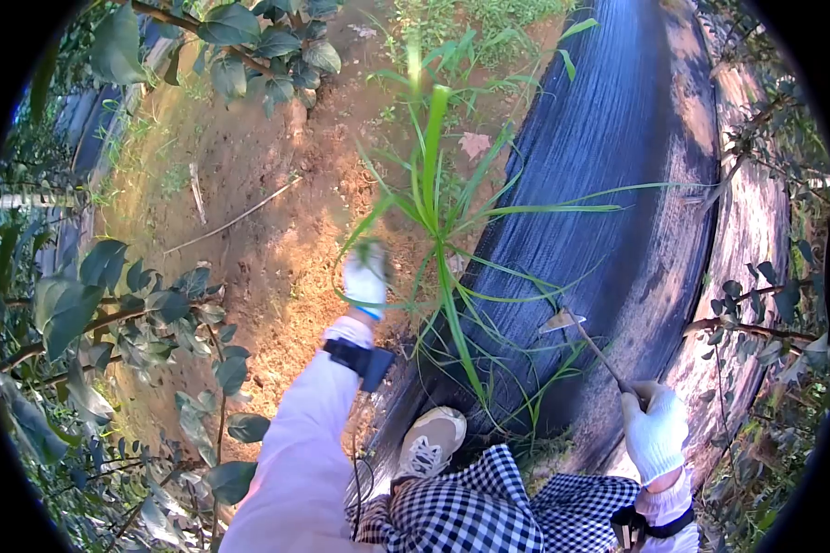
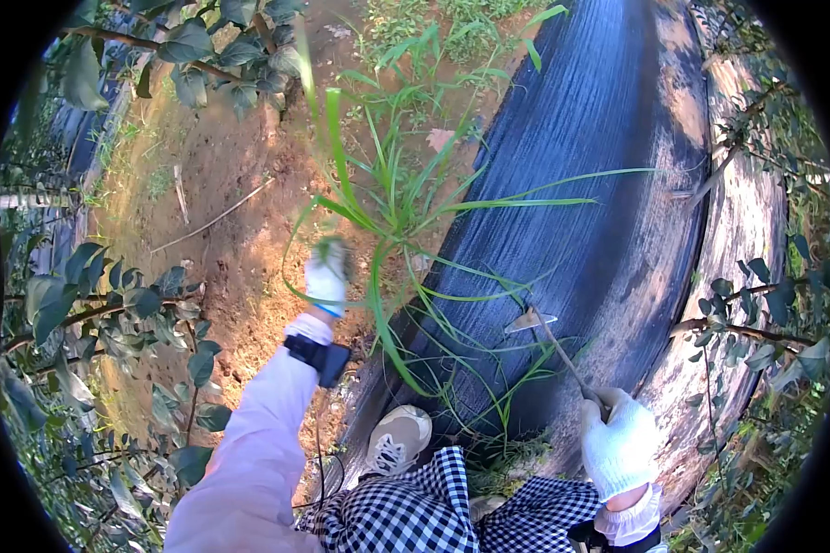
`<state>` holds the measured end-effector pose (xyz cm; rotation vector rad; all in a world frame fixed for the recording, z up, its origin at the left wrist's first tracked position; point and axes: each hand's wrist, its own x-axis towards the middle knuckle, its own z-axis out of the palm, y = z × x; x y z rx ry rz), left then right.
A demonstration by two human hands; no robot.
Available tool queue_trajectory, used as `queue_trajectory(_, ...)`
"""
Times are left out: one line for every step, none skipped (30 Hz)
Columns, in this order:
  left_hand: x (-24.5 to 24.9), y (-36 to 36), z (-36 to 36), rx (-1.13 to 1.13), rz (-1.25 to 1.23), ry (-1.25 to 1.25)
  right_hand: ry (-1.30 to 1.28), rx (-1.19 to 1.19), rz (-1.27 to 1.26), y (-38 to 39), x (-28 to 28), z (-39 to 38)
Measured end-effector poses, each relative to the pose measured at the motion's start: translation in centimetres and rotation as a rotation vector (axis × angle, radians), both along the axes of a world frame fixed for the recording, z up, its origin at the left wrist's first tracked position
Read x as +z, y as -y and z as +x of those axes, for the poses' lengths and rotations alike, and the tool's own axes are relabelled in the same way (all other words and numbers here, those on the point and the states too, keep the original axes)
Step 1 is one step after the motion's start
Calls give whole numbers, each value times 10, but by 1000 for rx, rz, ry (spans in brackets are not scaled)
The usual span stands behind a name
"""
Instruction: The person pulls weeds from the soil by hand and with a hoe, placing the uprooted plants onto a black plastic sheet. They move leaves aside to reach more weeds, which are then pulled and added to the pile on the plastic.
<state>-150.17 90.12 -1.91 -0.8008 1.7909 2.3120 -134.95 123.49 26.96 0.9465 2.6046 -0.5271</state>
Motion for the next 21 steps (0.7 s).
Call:
queue_trajectory(-25,32,-2,-80,-208,-38,4,2,3,-1,0,1)
queue_trajectory(-46,53,-6,-160,-417,-80,2,3,6,-2,-1,2)
queue_trajectory(-39,57,-6,-338,-636,-112,0,2,7,-3,-2,2)
queue_trajectory(-25,59,-3,-518,-854,-141,-3,2,-1,-3,-3,1)
queue_trajectory(-14,59,2,-702,-1068,-166,-4,1,-7,-3,-2,0)
queue_trajectory(-5,52,9,-797,-1109,-197,-2,-2,-10,-3,-1,0)
queue_trajectory(3,38,18,-893,-1148,-227,5,1,-13,-4,-1,0)
queue_trajectory(7,26,25,-965,-1142,-239,14,2,-13,-5,-1,0)
queue_trajectory(12,14,31,-1037,-1133,-252,21,4,-13,-6,-1,0)
queue_trajectory(15,6,36,-1081,-1082,-246,20,5,-8,-6,-1,0)
queue_trajectory(16,-1,40,-1126,-1031,-236,20,7,-5,-5,-1,0)
queue_trajectory(-3,-5,42,-1118,-1047,-207,19,11,-4,-4,-1,0)
queue_trajectory(-38,-8,45,-1106,-1063,-178,16,14,1,-3,-2,0)
queue_trajectory(-32,-15,40,-1095,-1078,-150,13,16,8,-3,-3,0)
queue_trajectory(-25,-14,33,-1161,-1085,-205,13,17,16,-4,-2,1)
queue_trajectory(-13,-14,24,-911,-936,-166,6,15,6,-4,-1,0)
queue_trajectory(-5,-8,16,-670,-782,-129,0,8,-4,-4,-1,0)
queue_trajectory(-3,0,11,-434,-624,-82,1,2,-18,-4,0,3)
queue_trajectory(-5,5,3,-400,-665,-204,3,10,-10,-4,-1,5)
queue_trajectory(-7,4,3,-548,-784,-280,-2,25,-4,-5,-2,6)
queue_trajectory(-8,1,2,-696,-902,-362,-13,38,3,-6,-4,4)
